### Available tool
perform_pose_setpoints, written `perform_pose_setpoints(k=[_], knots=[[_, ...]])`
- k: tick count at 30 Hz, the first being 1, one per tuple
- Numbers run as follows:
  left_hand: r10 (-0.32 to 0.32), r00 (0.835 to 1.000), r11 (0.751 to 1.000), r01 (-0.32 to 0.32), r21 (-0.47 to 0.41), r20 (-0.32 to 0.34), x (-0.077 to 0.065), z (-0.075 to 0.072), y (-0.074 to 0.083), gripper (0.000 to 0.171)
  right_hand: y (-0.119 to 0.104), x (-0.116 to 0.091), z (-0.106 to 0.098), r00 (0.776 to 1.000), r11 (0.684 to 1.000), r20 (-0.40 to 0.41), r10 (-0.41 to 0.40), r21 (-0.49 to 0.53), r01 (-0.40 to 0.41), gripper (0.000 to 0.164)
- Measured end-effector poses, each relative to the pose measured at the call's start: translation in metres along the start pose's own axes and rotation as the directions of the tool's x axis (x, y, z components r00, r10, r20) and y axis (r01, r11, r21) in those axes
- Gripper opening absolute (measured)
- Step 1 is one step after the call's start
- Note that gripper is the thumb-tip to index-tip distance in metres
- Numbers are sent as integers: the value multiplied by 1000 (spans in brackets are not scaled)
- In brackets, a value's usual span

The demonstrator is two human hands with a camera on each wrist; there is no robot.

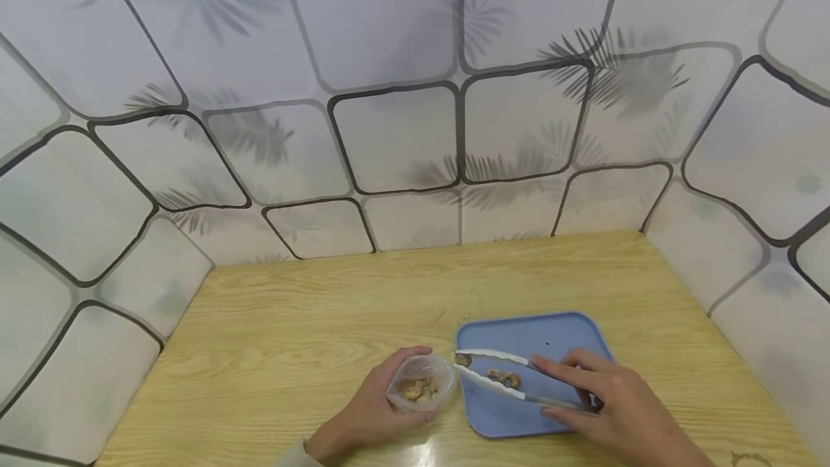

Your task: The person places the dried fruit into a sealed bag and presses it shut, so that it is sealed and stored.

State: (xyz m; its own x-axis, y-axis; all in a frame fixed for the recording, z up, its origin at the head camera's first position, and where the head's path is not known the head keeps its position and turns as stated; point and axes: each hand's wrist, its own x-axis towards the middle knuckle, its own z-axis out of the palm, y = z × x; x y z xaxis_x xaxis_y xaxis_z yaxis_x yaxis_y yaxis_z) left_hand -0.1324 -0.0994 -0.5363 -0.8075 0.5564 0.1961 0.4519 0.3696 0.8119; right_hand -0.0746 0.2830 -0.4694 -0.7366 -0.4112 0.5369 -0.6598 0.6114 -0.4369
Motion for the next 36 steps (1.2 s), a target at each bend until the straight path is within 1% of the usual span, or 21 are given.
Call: perform_pose_setpoints(k=[6, 8, 10, 14, 16, 21, 26, 31, 36], knots=[[-2, 1000, 1000, 2, -7, 2, 0, 0, 0, 84, -11, 12, 9, 998, 997, 37, -48, 63, 46, 76], [-1, 1000, 1000, 1, -8, 2, 0, 0, 0, 85, -12, 15, 13, 997, 996, 44, -62, 66, 59, 76], [0, 1000, 1000, 0, -6, 0, 0, -1, 0, 85, -12, 17, 16, 996, 996, 56, -76, 49, 73, 74], [11, 1000, 1000, -11, -1, -6, 0, -1, -1, 85, -13, 24, 21, 991, 996, 96, -93, 24, 92, 71], [18, 1000, 1000, -18, 0, -6, 0, 0, -1, 84, -13, 26, 23, 989, 996, 120, -89, 20, 88, 70], [39, 999, 999, -39, -6, 0, 0, 1, -3, 83, -14, 30, 26, 983, 998, 177, -56, 50, 48, 66], [68, 998, 998, -68, 10, -13, 1, 0, -4, 83, -13, 30, 28, 981, 998, 186, -44, 57, 34, 69], [61, 998, 998, -61, 7, -19, 1, -1, -4, 83, -13, 28, 29, 981, 998, 193, -24, 55, 14, 71], [66, 998, 998, -66, -3, -21, 0, 1, -3, 85, -12, 25, 27, 988, 999, 151, -15, 33, 10, 73]])
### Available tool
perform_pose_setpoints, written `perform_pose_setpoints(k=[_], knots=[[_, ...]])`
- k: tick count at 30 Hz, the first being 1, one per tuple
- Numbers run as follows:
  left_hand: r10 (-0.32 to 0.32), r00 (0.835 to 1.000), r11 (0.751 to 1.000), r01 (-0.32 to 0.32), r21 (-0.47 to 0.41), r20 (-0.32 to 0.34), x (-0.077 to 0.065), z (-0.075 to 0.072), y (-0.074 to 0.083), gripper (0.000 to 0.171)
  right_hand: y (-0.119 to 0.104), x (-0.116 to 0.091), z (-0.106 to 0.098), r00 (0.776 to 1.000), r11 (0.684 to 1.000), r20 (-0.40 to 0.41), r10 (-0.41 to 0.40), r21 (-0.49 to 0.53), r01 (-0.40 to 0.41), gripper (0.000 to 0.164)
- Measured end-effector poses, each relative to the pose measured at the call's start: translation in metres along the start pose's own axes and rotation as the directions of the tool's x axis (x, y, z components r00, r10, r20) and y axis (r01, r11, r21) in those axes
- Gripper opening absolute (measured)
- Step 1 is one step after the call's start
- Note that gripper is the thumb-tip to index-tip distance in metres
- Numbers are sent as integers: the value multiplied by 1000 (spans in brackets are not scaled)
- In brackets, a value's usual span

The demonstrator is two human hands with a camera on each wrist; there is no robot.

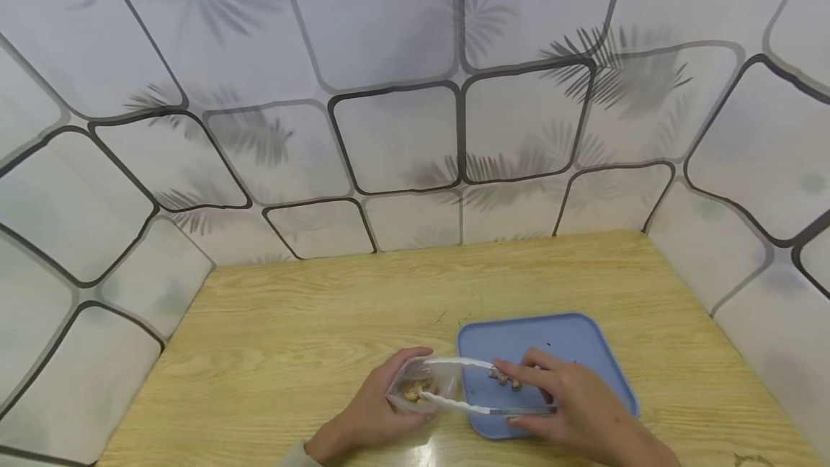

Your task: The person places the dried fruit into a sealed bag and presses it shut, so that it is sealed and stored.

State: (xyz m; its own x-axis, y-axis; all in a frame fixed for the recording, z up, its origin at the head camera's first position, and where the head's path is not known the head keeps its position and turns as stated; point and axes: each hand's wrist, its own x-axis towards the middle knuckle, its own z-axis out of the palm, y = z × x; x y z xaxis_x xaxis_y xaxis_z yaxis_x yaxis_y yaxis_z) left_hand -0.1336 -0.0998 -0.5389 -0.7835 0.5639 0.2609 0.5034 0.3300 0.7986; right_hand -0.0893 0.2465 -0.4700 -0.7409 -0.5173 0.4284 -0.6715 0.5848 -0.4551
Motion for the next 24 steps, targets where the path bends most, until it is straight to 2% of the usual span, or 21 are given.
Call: perform_pose_setpoints(k=[11, 18, 24], knots=[[-45, 999, 999, 45, -15, 24, 0, -1, 1, 84, 8, -15, -8, 997, 999, -70, 36, -19, -37, 77], [-36, 999, 999, 36, -20, 28, 1, 0, 1, 84, 17, -33, -8, 992, 998, -111, 56, -36, -61, 77], [-38, 999, 999, 38, -20, 25, -1, -1, 1, 84, 21, -43, -9, 985, 984, -86, 151, -85, -159, 74]])
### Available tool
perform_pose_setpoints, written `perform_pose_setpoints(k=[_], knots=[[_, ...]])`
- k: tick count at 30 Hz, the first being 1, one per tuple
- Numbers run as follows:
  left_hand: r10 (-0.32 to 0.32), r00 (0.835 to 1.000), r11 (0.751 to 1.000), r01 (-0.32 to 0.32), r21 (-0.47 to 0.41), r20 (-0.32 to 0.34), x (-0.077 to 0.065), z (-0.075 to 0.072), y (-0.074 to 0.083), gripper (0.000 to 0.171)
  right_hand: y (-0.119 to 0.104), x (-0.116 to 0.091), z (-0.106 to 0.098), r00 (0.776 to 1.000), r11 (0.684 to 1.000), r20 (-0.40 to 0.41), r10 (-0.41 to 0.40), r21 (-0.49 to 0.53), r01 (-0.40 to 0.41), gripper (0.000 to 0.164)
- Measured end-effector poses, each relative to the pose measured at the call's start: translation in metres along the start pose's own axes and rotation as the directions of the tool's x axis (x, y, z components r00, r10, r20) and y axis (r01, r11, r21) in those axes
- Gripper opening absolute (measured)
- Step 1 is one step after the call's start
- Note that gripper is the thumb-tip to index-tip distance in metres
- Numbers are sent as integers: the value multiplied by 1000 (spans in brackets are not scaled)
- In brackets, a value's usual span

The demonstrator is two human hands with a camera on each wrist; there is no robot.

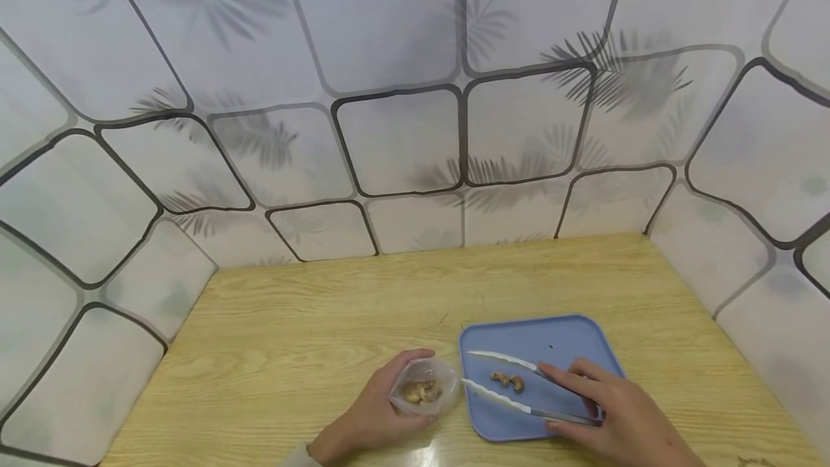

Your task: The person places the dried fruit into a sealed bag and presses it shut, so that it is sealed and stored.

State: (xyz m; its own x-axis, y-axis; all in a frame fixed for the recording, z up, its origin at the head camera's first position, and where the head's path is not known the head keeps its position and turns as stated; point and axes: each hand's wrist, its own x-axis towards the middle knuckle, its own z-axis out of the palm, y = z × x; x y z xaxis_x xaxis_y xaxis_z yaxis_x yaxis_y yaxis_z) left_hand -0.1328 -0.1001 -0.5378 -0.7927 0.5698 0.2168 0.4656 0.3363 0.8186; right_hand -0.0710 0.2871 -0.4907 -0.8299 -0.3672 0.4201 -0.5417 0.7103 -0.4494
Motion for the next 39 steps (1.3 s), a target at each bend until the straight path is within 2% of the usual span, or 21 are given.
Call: perform_pose_setpoints(k=[4, 14, 24, 33, 39], knots=[[15, 1000, 1000, -15, 14, -7, -1, 1, -1, 83, 3, -5, -2, 998, 998, 28, 56, -15, -56, 72], [18, 1000, 999, -17, 27, -10, 0, 2, 1, 83, 15, -15, 1, 993, 995, 62, 101, -20, -100, 70], [32, 999, 999, -31, 28, -24, 0, 1, 1, 84, 24, -20, 3, 977, 981, 96, 189, -64, -184, 68], [-14, 1000, 1000, 14, 15, -5, 2, -1, 2, 84, 27, -21, 0, 953, 952, 126, 275, -170, -253, 63], [-12, 1000, 1000, 12, 28, -8, 0, -1, 2, 85, 32, -22, 0, 960, 952, 113, 255, -203, -229, 59]])
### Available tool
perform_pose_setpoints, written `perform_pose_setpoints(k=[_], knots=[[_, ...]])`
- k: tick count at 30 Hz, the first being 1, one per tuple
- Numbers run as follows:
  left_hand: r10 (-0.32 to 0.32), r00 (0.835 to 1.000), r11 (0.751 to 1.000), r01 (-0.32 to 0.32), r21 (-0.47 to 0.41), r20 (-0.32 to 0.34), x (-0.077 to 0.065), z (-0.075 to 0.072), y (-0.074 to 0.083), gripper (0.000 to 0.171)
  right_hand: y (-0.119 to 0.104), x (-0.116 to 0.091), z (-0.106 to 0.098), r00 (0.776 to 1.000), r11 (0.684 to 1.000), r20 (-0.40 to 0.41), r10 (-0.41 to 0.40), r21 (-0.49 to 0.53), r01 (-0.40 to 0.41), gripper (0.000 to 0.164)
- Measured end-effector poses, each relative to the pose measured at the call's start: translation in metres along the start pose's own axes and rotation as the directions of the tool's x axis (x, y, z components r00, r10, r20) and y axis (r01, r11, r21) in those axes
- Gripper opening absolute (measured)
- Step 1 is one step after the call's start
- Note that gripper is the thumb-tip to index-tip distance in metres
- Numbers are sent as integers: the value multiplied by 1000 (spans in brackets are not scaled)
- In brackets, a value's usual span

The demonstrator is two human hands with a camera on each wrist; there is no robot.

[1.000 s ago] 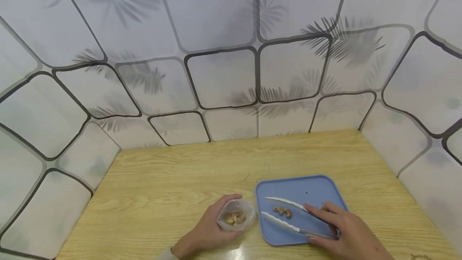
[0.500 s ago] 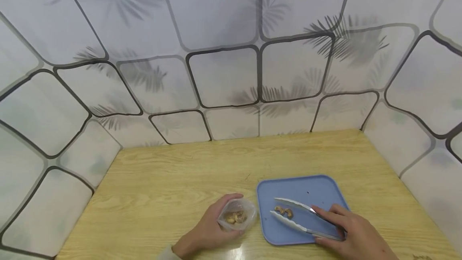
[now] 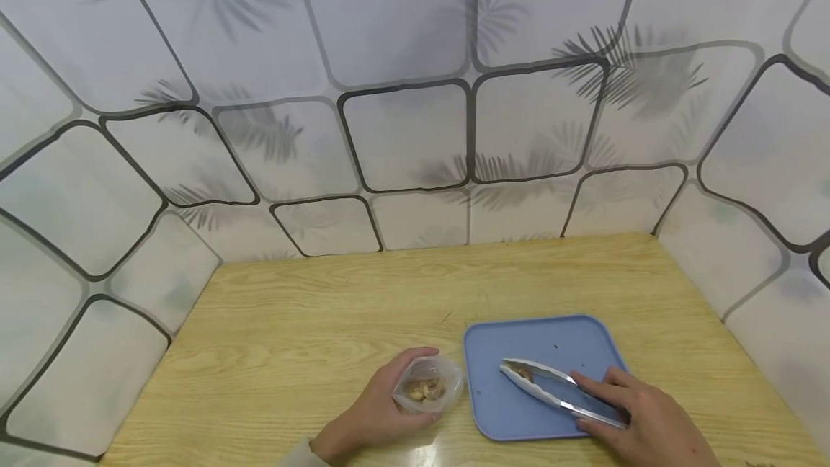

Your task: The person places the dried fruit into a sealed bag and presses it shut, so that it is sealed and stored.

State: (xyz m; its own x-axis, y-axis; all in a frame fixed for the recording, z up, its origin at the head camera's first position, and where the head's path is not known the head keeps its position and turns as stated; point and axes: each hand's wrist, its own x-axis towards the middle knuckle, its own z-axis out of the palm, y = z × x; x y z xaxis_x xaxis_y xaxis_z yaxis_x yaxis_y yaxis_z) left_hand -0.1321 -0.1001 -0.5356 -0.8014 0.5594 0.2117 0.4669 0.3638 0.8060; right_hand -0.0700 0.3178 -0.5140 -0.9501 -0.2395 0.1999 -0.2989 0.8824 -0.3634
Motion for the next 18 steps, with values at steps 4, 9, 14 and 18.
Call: perform_pose_setpoints(k=[4, 9, 14, 18], knots=[[6, 1000, 1000, -6, 3, 0, 0, 0, 0, 85, 0, -1, 1, 1000, 1000, -19, -13, -16, 13, 59], [-1, 1000, 1000, 1, 2, 5, 0, 0, 1, 85, -3, -2, 0, 1000, 1000, -26, -8, -7, 8, 60], [-10, 1000, 1000, 10, -7, 8, 0, 0, 1, 85, -7, -1, -4, 1000, 1000, -17, 12, -8, -12, 61], [-13, 1000, 1000, 13, -15, 11, 0, 0, 1, 84, -12, 1, -7, 1000, 1000, -28, 6, -5, -6, 61]])
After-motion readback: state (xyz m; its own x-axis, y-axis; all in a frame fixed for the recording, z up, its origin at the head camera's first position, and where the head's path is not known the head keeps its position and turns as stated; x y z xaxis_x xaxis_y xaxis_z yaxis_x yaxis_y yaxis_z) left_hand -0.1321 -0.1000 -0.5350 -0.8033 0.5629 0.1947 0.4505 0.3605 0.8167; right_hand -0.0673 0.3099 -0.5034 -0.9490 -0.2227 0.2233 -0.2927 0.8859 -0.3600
